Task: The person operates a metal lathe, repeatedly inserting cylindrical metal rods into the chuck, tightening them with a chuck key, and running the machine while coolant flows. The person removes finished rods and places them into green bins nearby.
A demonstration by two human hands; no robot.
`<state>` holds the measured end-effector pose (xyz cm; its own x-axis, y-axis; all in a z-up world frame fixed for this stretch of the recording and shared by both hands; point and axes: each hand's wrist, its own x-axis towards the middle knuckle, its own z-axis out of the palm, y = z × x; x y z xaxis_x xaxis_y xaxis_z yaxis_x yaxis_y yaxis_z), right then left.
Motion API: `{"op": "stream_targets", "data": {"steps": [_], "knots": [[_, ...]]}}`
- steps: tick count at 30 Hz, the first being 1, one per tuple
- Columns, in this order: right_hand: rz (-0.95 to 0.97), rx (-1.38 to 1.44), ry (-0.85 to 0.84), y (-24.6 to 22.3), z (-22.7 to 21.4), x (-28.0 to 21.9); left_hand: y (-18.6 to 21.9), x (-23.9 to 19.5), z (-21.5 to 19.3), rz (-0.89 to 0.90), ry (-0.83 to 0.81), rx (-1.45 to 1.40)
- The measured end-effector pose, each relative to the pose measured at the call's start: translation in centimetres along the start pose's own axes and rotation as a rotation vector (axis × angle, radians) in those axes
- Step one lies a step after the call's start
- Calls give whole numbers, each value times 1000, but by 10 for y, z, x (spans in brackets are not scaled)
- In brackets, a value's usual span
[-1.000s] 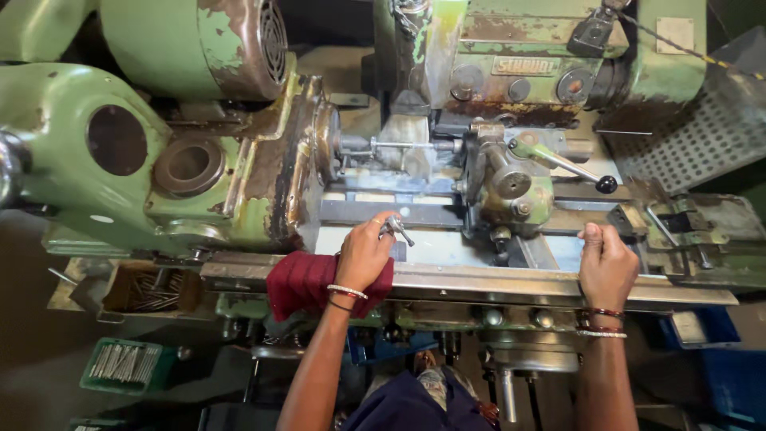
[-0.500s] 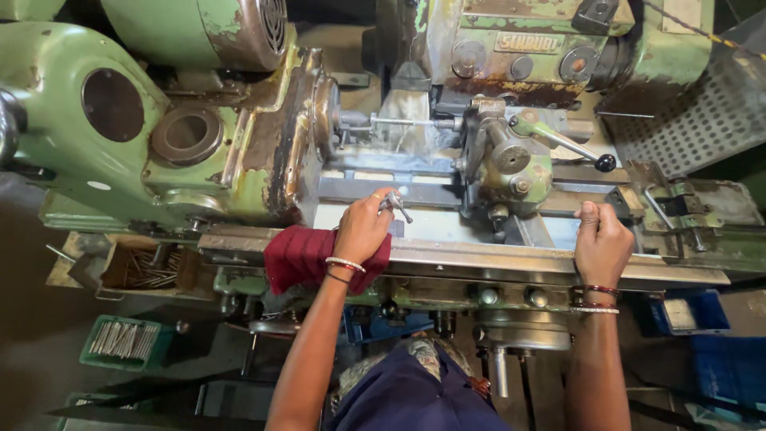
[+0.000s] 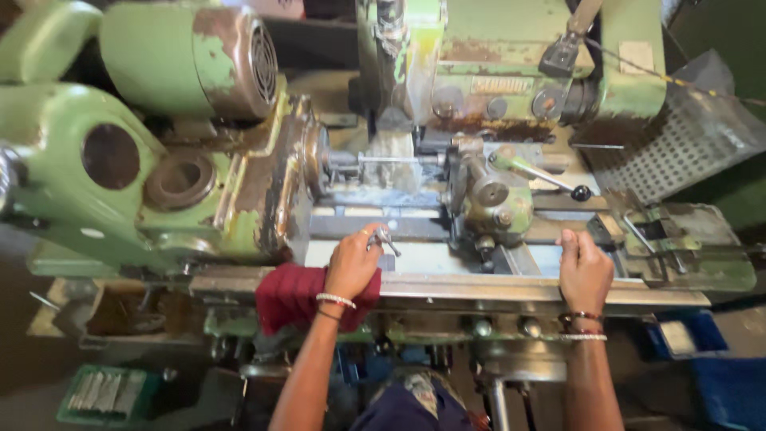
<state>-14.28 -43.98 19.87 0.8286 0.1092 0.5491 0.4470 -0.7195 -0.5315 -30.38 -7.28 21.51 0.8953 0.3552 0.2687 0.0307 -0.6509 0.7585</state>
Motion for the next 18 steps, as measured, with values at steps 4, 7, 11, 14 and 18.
{"op": "stream_targets", "data": {"steps": [4,7,11,14,18], "knots": [[44,-16,-11,3,3,2,-2,3,0,-45,-27,-6],[46,-23,-20,6,2,-2,-3,1,2,7,7,-7],[16,-38,30,0,0,-2,6,-2,-2,-18,-6,-29],[23,-68,52,-6,5,7,10,8,-9,11,11,-9],[7,-44,1,6,1,-10,-6,-5,4,-22,-16,22]]}}
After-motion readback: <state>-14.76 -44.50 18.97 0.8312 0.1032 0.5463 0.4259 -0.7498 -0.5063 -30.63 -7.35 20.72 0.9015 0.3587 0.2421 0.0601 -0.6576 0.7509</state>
